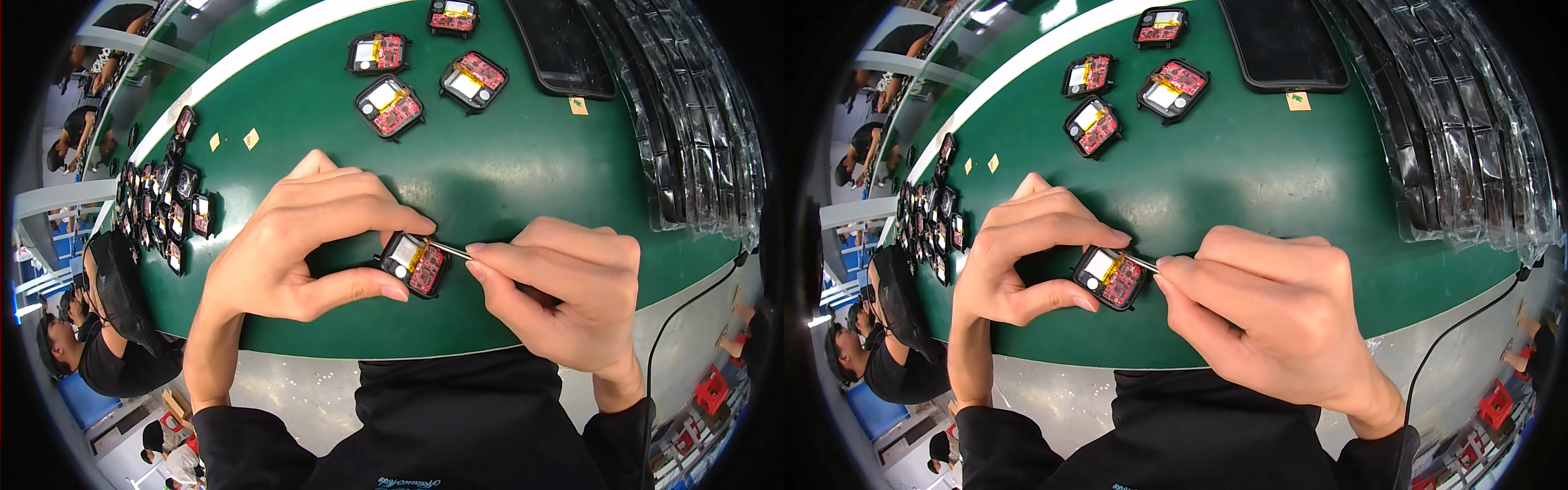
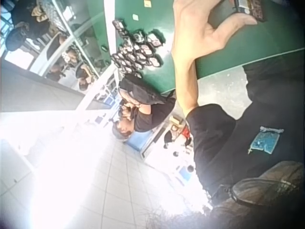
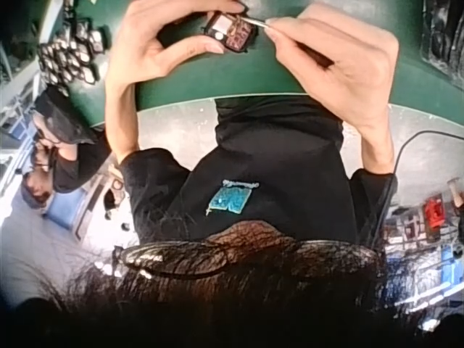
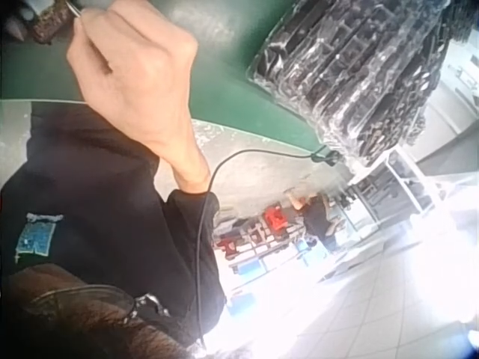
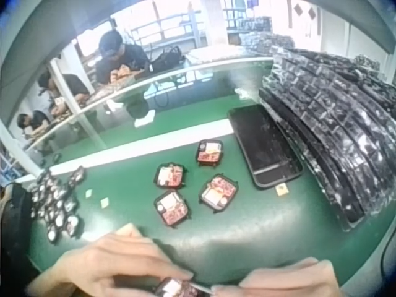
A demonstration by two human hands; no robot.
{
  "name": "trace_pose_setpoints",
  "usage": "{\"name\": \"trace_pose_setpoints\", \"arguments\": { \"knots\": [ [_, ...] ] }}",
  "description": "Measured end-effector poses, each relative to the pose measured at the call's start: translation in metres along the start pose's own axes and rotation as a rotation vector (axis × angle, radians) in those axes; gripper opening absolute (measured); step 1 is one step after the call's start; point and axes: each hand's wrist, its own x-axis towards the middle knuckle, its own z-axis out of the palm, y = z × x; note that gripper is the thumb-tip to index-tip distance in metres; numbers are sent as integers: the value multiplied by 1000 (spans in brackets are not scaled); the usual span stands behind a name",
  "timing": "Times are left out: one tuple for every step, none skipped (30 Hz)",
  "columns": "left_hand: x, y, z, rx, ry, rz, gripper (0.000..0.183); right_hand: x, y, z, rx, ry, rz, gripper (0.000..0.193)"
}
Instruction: Assembling small internal electronic components into a casing using tweezers on an assembly line.
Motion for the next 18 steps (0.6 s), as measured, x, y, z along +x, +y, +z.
{"name": "trace_pose_setpoints", "arguments": {
  "knots": [
    [0,0,0,-1,-1,-1,63,0,0,0,1,0,2,20],
    [1,1,1,-4,5,-10,61,0,1,1,2,6,-2,19],
    [2,2,1,-5,10,-20,60,0,0,1,3,14,-6,19],
    [3,3,0,-6,9,-19,60,0,0,2,3,14,-4,19],
    [4,4,-1,7,-2,1,58,0,0,2,0,17,-10,19],
    [4,4,-1,20,-12,19,56,0,0,3,0,18,-15,18],
    [3,4,-1,20,-14,17,56,0,-1,3,2,18,-14,18],
    [2,4,-1,25,-15,17,56,1,-2,2,0,17,16,20],
    [2,5,-1,31,-15,19,55,2,-4,2,-3,16,46,21],
    [2,5,-1,31,-16,18,55,1,-3,2,-2,16,46,21],
    [1,5,-2,32,-15,17,55,0,-2,1,-5,10,23,20],
    [2,5,-1,31,-14,21,55,-2,-2,1,-11,6,1,19],
    [3,5,-1,29,-15,24,55,-3,-1,1,-14,7,3,19],
    [5,5,0,29,-15,25,54,-3,0,1,-15,13,-10,18],
    [5,5,-1,32,-15,23,54,-3,1,2,-12,20,-25,18],
    [5,6,-1,34,-17,22,54,-3,1,2,-11,22,-25,18],
    [5,6,-1,38,-17,20,54,-2,1,2,-5,20,-26,18],
    [4,6,-1,44,-15,19,54,-2,1,2,0,18,-28,19]
  ]
}}
